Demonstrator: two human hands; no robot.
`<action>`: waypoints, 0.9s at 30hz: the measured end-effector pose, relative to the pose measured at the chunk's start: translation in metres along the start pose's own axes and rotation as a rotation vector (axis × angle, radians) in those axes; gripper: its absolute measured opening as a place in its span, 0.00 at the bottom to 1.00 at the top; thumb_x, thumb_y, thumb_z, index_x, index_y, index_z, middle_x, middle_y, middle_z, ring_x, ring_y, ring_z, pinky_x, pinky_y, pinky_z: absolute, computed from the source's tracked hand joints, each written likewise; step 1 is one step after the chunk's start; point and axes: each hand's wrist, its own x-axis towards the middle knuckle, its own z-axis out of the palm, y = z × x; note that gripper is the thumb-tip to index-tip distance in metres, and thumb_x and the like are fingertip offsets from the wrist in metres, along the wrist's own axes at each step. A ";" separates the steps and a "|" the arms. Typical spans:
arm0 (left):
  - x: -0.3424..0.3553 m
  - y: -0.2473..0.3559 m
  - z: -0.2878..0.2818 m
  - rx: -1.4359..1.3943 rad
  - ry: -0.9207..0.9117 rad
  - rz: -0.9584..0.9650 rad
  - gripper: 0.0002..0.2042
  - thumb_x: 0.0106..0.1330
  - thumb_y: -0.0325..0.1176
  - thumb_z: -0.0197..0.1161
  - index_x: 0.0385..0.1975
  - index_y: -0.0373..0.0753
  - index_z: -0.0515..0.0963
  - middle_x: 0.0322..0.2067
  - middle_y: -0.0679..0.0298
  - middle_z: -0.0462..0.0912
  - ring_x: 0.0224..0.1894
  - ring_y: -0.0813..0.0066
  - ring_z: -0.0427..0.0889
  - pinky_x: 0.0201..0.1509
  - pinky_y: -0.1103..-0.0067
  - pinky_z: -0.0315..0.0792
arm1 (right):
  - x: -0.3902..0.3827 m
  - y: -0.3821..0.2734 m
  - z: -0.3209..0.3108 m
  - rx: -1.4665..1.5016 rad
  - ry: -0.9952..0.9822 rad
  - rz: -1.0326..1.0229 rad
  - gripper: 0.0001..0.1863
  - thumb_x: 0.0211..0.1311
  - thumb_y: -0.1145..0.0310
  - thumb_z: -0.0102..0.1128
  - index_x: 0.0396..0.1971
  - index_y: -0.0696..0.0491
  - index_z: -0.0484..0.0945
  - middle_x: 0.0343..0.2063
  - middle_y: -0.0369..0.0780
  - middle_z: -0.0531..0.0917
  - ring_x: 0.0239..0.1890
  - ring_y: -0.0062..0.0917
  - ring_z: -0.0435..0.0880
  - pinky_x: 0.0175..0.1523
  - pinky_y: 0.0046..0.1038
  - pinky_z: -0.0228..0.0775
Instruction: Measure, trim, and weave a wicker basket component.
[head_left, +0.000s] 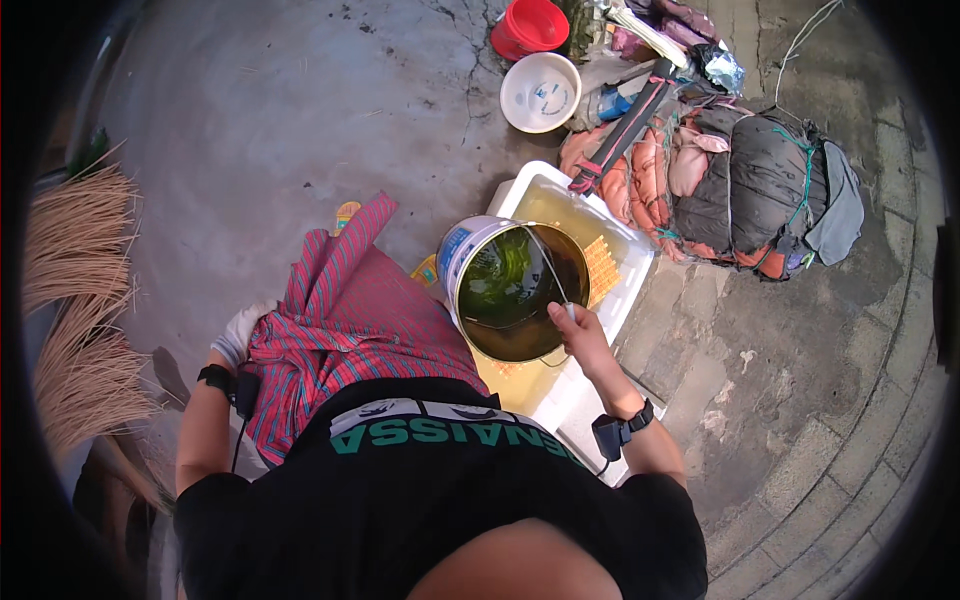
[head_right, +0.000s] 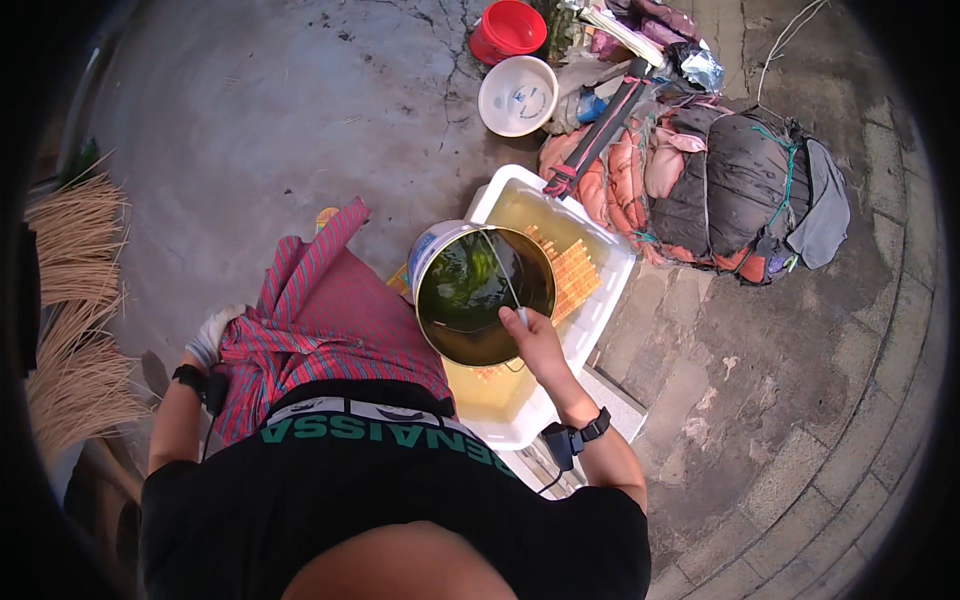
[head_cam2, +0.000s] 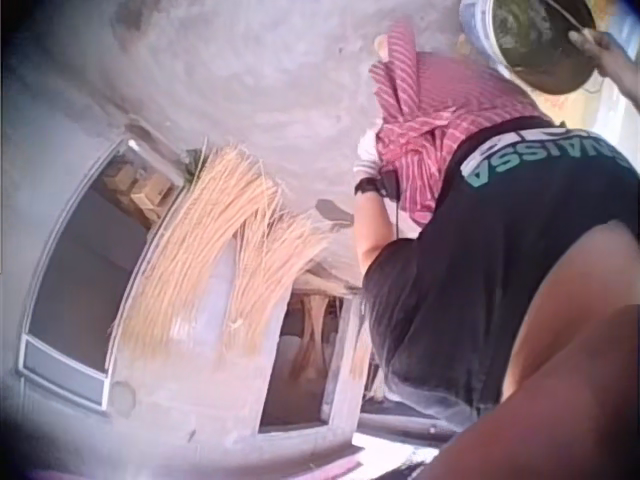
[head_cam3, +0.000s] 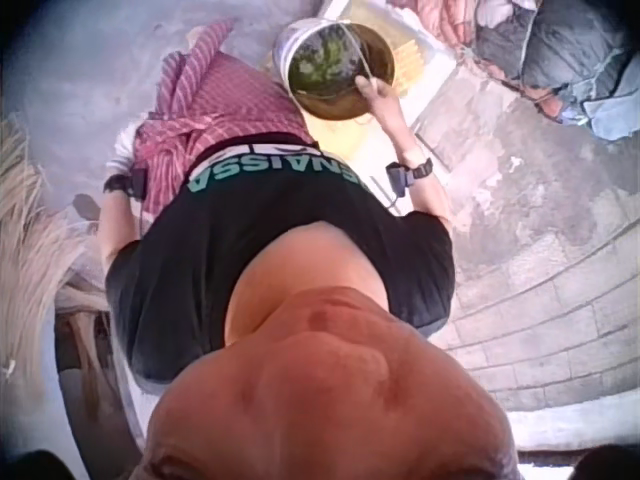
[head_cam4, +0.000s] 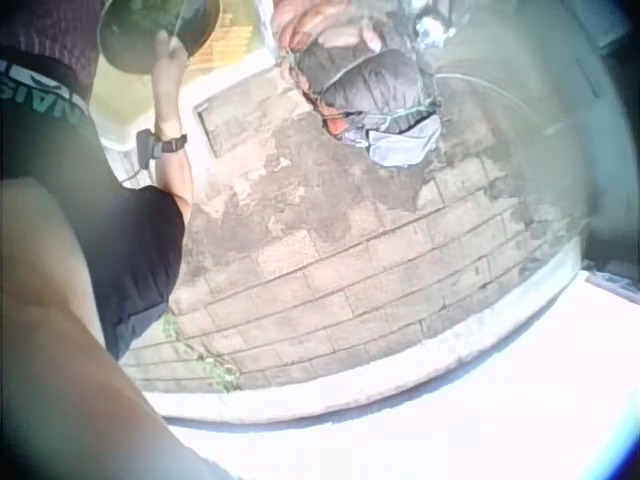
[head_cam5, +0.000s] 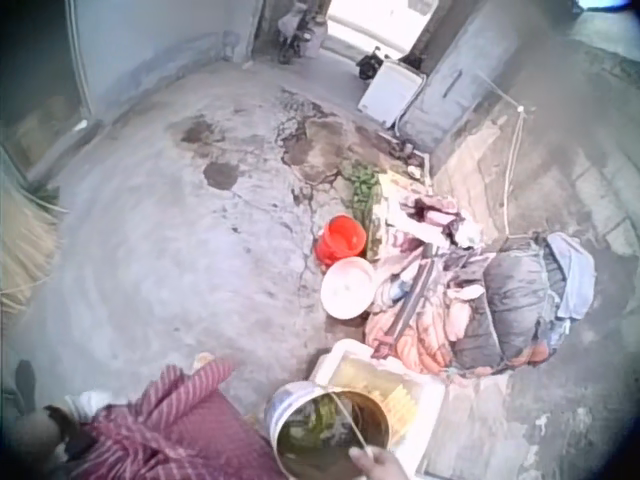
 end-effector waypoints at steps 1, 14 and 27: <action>-0.002 -0.006 -0.007 -0.024 0.017 0.013 0.28 0.63 0.49 0.64 0.55 0.33 0.76 0.46 0.56 0.83 0.48 0.65 0.82 0.56 0.72 0.75 | 0.008 -0.006 0.010 0.032 -0.004 -0.007 0.22 0.71 0.52 0.58 0.19 0.48 0.69 0.16 0.24 0.64 0.20 0.10 0.59 0.25 0.20 0.51; -0.040 -0.138 -0.055 0.306 0.079 -0.153 0.24 0.64 0.51 0.67 0.50 0.38 0.80 0.41 0.67 0.83 0.45 0.76 0.79 0.53 0.78 0.72 | 0.253 -0.007 0.141 0.245 -0.136 0.027 0.21 0.69 0.49 0.58 0.22 0.47 0.68 0.12 0.27 0.60 0.11 0.15 0.56 0.17 0.22 0.48; -0.043 -0.165 -0.026 0.021 0.316 -0.149 0.16 0.69 0.36 0.65 0.53 0.35 0.78 0.45 0.65 0.83 0.48 0.75 0.80 0.54 0.76 0.75 | 0.431 0.073 0.232 -0.027 0.216 0.021 0.27 0.62 0.48 0.57 0.46 0.58 0.81 0.48 0.50 0.83 0.53 0.46 0.80 0.58 0.39 0.71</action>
